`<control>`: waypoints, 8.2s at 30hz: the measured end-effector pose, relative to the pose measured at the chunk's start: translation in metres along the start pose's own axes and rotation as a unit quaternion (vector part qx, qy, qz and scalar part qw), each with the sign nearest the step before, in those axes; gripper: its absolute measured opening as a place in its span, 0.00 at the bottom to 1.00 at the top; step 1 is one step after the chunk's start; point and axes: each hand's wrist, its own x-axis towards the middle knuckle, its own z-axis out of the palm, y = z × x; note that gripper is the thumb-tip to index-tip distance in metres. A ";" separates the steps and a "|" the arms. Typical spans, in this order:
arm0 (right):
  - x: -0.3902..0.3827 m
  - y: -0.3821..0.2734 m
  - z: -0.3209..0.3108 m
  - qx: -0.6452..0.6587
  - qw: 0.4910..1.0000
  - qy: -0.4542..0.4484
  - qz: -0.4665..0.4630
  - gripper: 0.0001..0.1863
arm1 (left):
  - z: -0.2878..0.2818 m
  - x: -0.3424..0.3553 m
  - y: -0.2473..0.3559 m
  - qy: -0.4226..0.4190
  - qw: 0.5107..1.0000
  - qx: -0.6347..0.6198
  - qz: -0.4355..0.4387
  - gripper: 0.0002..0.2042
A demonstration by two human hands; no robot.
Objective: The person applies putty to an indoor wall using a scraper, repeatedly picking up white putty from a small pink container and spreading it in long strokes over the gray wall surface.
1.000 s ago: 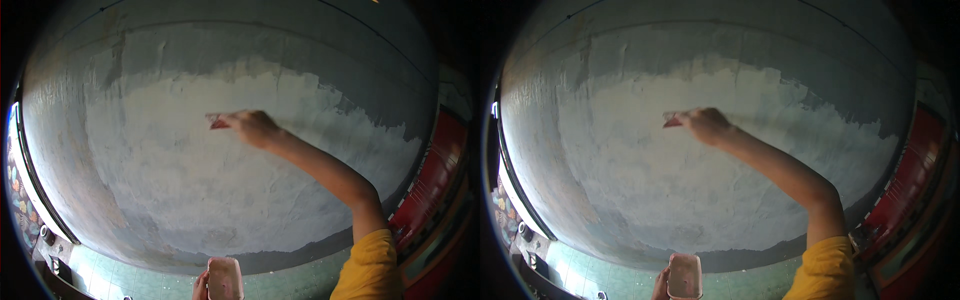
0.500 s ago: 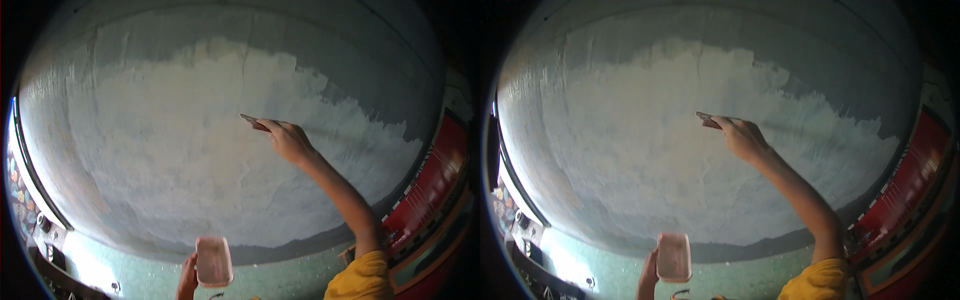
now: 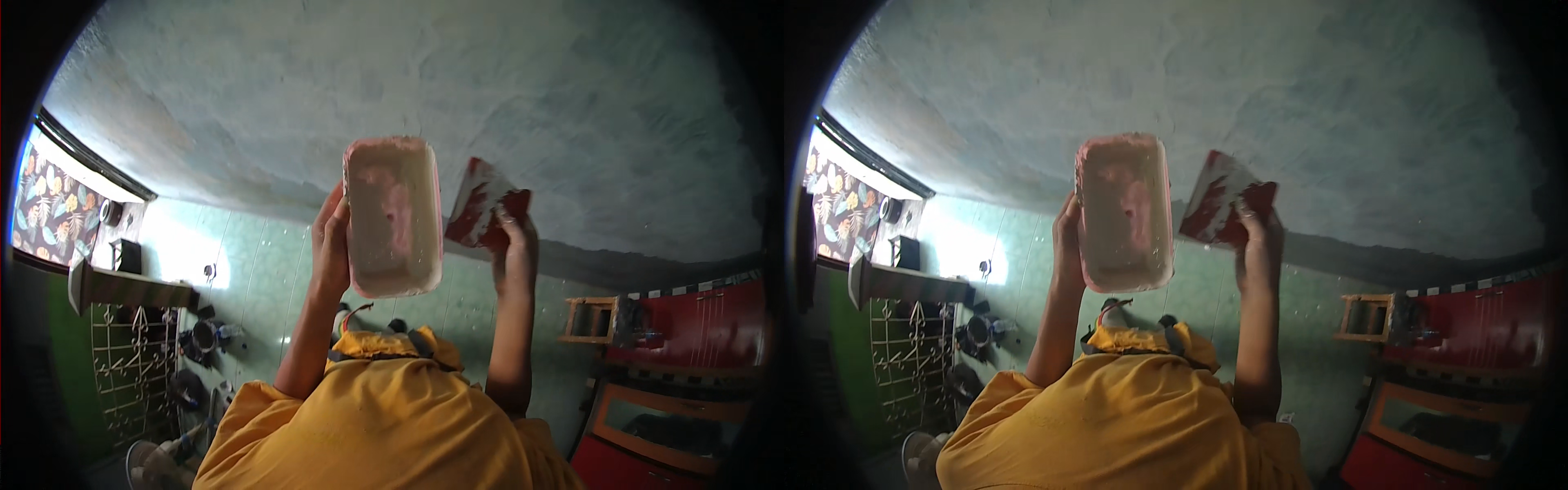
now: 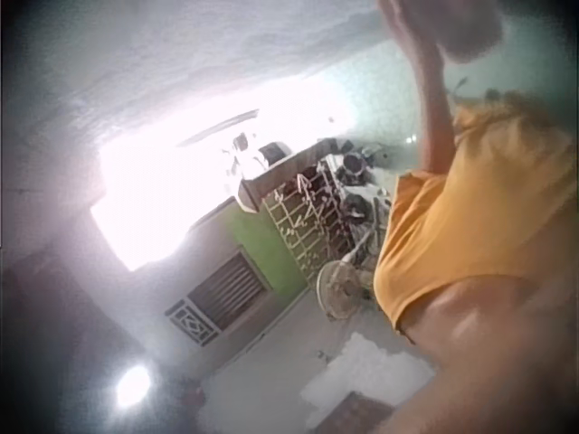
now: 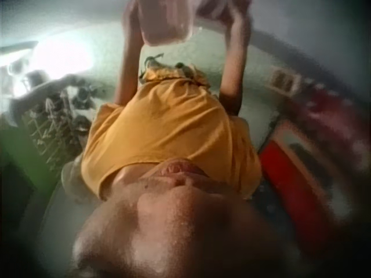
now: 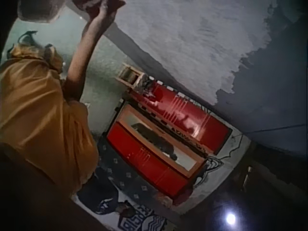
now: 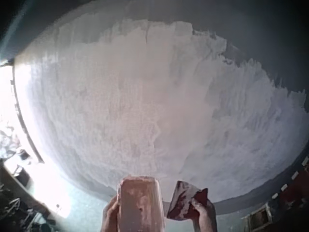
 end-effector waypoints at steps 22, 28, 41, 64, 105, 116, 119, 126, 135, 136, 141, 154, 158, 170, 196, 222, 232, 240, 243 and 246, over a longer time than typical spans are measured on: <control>-0.083 0.014 0.024 -0.581 0.720 -0.115 -0.361 0.13 | 0.026 -0.076 -0.064 0.044 0.985 0.086 0.141 0.35; -0.094 0.013 0.037 -0.540 0.760 -0.161 -0.323 0.11 | 0.013 -0.071 -0.082 0.093 0.980 0.121 0.128 0.28; -0.087 0.032 0.070 -0.509 0.780 -0.184 -0.314 0.10 | -0.006 -0.050 -0.075 0.090 0.983 0.102 0.127 0.28; -0.020 0.054 0.056 0.097 0.993 0.016 0.071 0.20 | -0.060 0.017 -0.016 -0.046 0.996 0.038 0.058 0.30; 0.122 -0.438 0.269 -0.551 0.296 0.130 -0.769 0.20 | -0.076 0.057 -0.055 -0.063 0.997 -0.047 -0.003 0.31; 0.112 -0.387 0.244 -0.584 0.322 0.101 -0.739 0.20 | -0.086 0.045 -0.040 -0.067 0.998 -0.010 -0.001 0.30; 0.130 -0.438 0.249 -0.541 0.295 0.175 -0.768 0.19 | -0.083 0.045 -0.040 -0.069 0.997 -0.029 -0.012 0.29; 0.135 -0.286 0.181 -0.607 0.278 0.068 -0.741 0.18 | -0.069 0.037 -0.020 -0.076 0.996 -0.041 -0.034 0.29; 0.044 -0.058 0.104 0.158 0.984 -0.075 -0.038 0.14 | -0.044 0.053 0.018 -0.054 0.998 0.001 -0.023 0.29; 0.034 -0.035 0.099 0.198 0.978 -0.061 0.017 0.12 | -0.043 0.056 0.020 -0.054 0.998 0.008 -0.033 0.29; 0.000 0.038 0.084 0.166 0.978 0.000 0.128 0.13 | -0.046 0.050 0.011 -0.055 0.998 0.020 -0.008 0.31; -0.031 0.094 0.067 -0.200 0.902 -0.008 -0.382 0.15 | -0.064 0.030 0.006 -0.079 0.991 -0.048 -0.099 0.30; -0.034 0.108 0.067 -0.294 0.853 -0.035 -0.429 0.19 | -0.060 0.026 0.014 -0.079 0.980 -0.105 -0.147 0.29; 0.023 0.151 0.000 -0.389 0.868 0.034 -0.308 0.14 | -0.065 0.023 0.040 -0.089 0.994 -0.003 -0.066 0.30; 0.023 0.068 0.061 -0.487 0.827 -0.257 -0.114 0.17 | -0.099 0.141 0.026 -0.297 0.858 0.409 -0.092 0.36; -0.026 0.151 0.024 0.104 0.954 -0.213 0.186 0.30 | -0.160 0.077 -0.071 -0.141 0.949 0.245 -0.136 0.27; 0.064 -0.242 0.094 -0.246 0.726 -0.022 -0.641 0.13 | -0.043 0.011 -0.079 -0.102 0.985 -0.016 -0.139 0.23; 0.117 -0.423 0.244 -0.432 0.233 0.128 -0.862 0.18 | -0.021 0.000 -0.075 -0.081 0.986 -0.030 -0.146 0.24; 0.151 -0.426 0.258 -0.464 0.149 0.130 -0.864 0.20 | -0.021 0.004 -0.063 -0.084 0.988 -0.008 -0.129 0.25; 0.167 -0.366 0.235 -0.509 0.163 0.117 -0.837 0.20 | -0.020 0.012 -0.064 -0.072 0.989 0.000 -0.130 0.25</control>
